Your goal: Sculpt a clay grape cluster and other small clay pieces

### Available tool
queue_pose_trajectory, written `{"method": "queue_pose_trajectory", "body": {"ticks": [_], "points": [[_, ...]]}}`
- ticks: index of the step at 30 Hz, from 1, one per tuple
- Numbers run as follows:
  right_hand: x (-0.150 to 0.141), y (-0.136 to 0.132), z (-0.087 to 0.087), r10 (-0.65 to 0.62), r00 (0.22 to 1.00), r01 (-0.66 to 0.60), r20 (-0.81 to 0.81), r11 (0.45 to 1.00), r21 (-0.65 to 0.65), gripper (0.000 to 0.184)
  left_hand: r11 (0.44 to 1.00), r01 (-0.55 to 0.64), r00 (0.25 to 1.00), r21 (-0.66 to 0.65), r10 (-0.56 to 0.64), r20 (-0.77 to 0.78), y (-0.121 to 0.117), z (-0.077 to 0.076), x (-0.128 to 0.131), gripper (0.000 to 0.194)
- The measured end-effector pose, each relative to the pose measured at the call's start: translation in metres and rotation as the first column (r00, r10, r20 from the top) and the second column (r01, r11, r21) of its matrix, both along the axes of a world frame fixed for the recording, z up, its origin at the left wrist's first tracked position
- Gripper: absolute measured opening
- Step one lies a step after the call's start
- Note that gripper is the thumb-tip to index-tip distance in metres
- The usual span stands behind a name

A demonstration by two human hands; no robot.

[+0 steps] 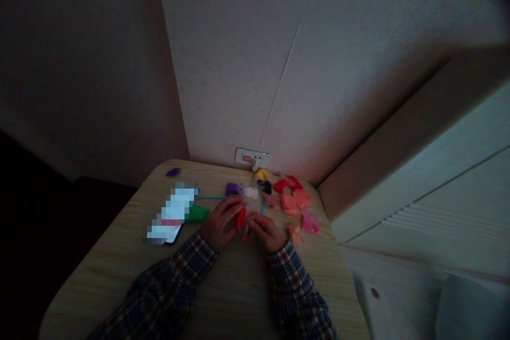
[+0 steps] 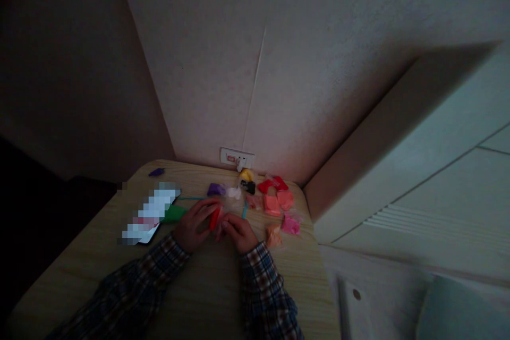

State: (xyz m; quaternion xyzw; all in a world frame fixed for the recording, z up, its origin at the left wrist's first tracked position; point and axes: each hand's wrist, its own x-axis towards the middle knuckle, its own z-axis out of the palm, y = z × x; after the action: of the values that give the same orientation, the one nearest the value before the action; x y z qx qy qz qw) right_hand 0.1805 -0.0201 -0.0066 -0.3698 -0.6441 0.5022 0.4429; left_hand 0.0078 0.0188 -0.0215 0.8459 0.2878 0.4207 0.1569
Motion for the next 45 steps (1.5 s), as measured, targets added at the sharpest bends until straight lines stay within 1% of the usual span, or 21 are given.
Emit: {"method": "queue_pose_trajectory", "body": {"ticks": [6,13,16,20,26,30,40,45], "points": [[-0.001,-0.001,-0.003,-0.035,0.999,0.035,0.017,0.999,-0.02,0.04,1.0,0.005,1.0,0.002,-0.005,-0.011,0.001,-0.001,0.0,0.055],[0.001,0.001,-0.006,-0.08,0.995,0.081,0.065,0.997,-0.015,0.041,1.0,0.0,0.996,0.028,0.003,-0.093,0.002,-0.002,-0.001,0.056],[0.002,0.002,-0.009,-0.097,0.992,0.098,0.077,0.995,-0.016,0.041,0.999,-0.001,0.995,0.043,0.006,-0.097,0.002,-0.002,-0.001,0.054],[0.003,0.003,-0.011,-0.119,0.991,0.121,0.068,0.992,-0.027,0.04,0.999,0.003,0.996,0.054,0.002,-0.094,0.001,0.002,-0.001,0.053],[0.001,0.002,-0.01,-0.154,0.987,0.156,0.037,0.986,-0.058,0.031,0.999,-0.003,0.994,0.046,0.008,-0.107,-0.001,0.013,-0.001,0.048],[0.001,0.003,-0.012,-0.182,0.983,0.181,-0.009,0.981,-0.075,0.031,0.999,-0.016,0.995,0.046,0.02,-0.094,-0.001,0.012,-0.001,0.051],[0.004,0.005,-0.006,-0.136,0.986,0.125,-0.102,0.986,-0.111,0.035,0.998,0.011,0.996,0.058,-0.006,-0.09,0.0,0.012,0.0,0.054],[0.004,0.006,-0.008,-0.112,0.984,0.096,-0.14,0.988,-0.12,0.037,0.999,-0.001,0.996,0.051,0.005,-0.089,0.001,0.011,0.001,0.052]]}}
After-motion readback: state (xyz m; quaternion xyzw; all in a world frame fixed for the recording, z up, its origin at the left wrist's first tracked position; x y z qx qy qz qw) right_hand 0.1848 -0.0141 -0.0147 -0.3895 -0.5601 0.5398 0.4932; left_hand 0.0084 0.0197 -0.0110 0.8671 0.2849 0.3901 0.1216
